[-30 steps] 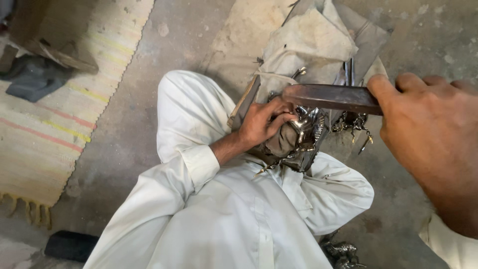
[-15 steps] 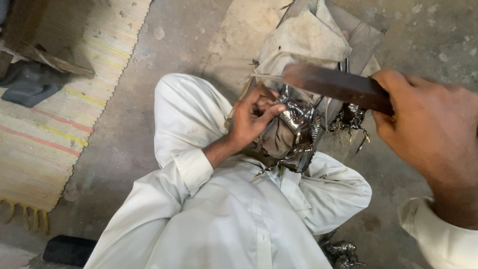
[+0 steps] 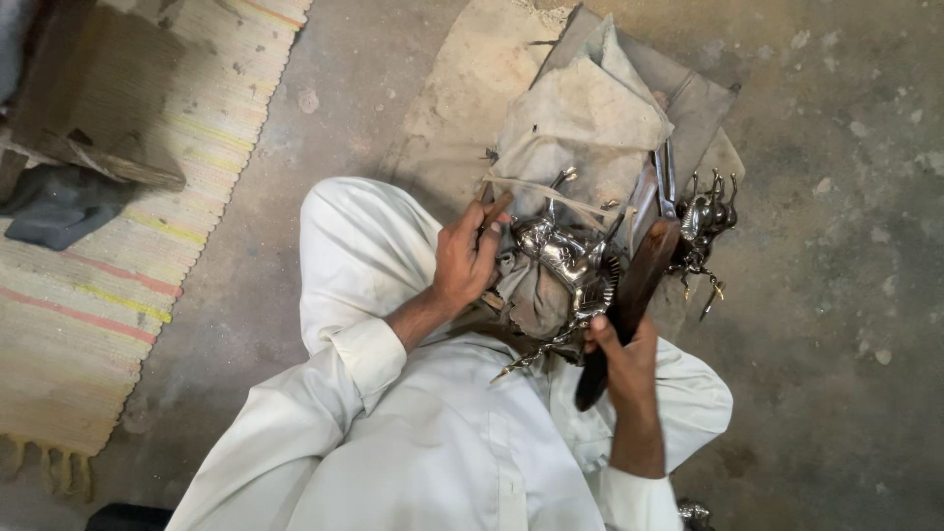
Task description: The person sits on the floor holding a silver animal figurine against a cloth-covered board on their lap. They position a small punch against the figurine's surface and strike it with a wooden mallet, repositioning the figurine and punch repeatedly to work details across the piece.
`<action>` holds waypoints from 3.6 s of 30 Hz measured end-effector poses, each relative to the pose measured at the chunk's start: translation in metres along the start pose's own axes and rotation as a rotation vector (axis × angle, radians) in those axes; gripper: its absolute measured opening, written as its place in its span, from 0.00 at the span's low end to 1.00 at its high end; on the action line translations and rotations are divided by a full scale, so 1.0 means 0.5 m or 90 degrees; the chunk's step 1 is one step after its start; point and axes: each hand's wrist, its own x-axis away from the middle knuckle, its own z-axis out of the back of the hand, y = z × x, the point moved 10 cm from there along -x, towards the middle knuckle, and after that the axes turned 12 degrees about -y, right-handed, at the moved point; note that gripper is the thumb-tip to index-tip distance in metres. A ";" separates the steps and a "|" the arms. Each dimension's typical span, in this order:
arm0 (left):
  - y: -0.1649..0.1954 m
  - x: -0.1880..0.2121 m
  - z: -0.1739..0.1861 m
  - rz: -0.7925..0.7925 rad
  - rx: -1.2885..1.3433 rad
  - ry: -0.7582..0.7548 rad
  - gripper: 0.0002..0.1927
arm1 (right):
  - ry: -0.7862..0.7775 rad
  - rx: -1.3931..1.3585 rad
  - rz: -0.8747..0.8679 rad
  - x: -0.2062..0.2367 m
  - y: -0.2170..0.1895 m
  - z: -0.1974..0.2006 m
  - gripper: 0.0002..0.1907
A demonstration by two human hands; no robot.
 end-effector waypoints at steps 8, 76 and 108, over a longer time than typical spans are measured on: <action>-0.009 0.005 0.008 -0.054 0.037 0.010 0.08 | 0.076 -0.040 0.035 0.019 -0.010 -0.052 0.15; -0.037 0.005 0.018 -0.029 -0.015 0.019 0.22 | 0.067 0.109 0.079 -0.001 -0.038 -0.155 0.14; -0.082 -0.017 -0.009 -0.022 0.247 -0.103 0.20 | 0.081 0.024 0.024 -0.006 0.025 -0.119 0.11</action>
